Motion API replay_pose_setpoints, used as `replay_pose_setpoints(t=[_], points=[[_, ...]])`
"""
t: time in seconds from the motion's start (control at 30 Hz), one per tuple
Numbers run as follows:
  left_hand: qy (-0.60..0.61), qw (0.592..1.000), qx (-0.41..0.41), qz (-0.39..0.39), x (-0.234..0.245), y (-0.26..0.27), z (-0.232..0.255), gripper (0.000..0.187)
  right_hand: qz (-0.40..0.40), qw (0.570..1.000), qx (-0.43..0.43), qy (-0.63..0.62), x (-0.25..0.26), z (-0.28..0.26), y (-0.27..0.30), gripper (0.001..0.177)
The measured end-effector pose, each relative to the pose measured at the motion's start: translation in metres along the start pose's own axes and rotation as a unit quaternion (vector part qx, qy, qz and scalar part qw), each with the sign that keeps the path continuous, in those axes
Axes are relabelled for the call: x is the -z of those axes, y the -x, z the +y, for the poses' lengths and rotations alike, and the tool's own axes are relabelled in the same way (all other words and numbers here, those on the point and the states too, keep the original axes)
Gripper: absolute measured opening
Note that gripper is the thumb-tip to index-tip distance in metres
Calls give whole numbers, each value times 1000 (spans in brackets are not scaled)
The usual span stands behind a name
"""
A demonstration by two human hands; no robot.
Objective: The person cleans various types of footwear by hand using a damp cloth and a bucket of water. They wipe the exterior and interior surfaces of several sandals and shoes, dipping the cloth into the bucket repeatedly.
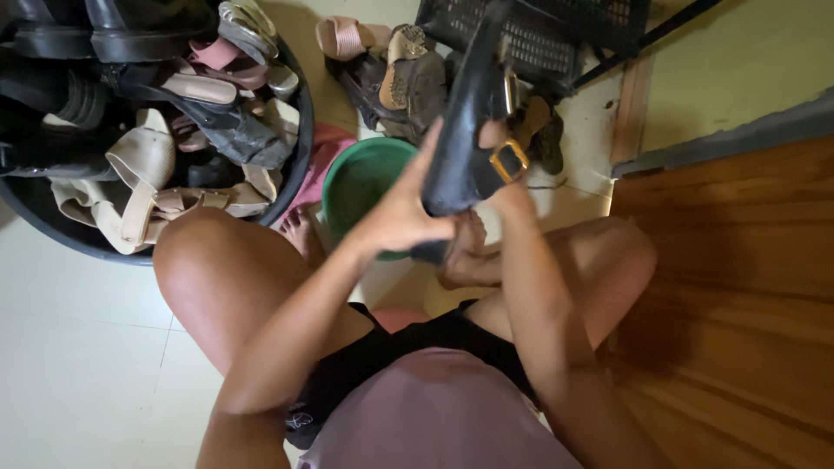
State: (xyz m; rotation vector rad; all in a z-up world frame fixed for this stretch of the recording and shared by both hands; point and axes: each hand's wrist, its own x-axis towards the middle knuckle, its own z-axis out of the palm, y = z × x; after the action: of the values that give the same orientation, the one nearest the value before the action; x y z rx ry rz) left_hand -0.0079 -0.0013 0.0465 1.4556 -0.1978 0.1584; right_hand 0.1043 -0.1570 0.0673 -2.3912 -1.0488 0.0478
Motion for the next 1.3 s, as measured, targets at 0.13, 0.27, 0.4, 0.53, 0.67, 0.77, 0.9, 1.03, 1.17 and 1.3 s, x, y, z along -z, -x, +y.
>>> replay_pose_setpoints(t=[0.13,0.27,0.4,0.53,0.67,0.77,0.9,1.03,1.17,1.3], points=[[10,998,59,-17,-4,0,14,125,48,999,2,2,2,15,-14,34],[32,999,37,-3,-1,3,18,121,25,999,20,-10,1,4,-7,33],[59,998,33,5,11,3,17,119,7,1000,22,-16,14,-33,25,33],[52,997,34,55,20,3,-3,108,-66,997,7,31,27,-71,38,35],[158,978,95,99,45,-4,-30,71,42,992,117,-16,24,-113,54,47],[302,941,106,108,51,-3,-43,59,58,980,56,-181,15,-114,47,43],[307,937,137,99,23,-2,-62,61,61,900,-137,-410,4,-80,1,39],[341,915,178,123,26,-9,-62,64,19,962,-184,-200,8,-78,-23,27],[453,876,114,125,46,-5,-44,69,22,959,19,-281,24,-112,13,26],[424,895,86,114,56,-5,-32,73,14,989,92,-115,45,-122,30,39]])
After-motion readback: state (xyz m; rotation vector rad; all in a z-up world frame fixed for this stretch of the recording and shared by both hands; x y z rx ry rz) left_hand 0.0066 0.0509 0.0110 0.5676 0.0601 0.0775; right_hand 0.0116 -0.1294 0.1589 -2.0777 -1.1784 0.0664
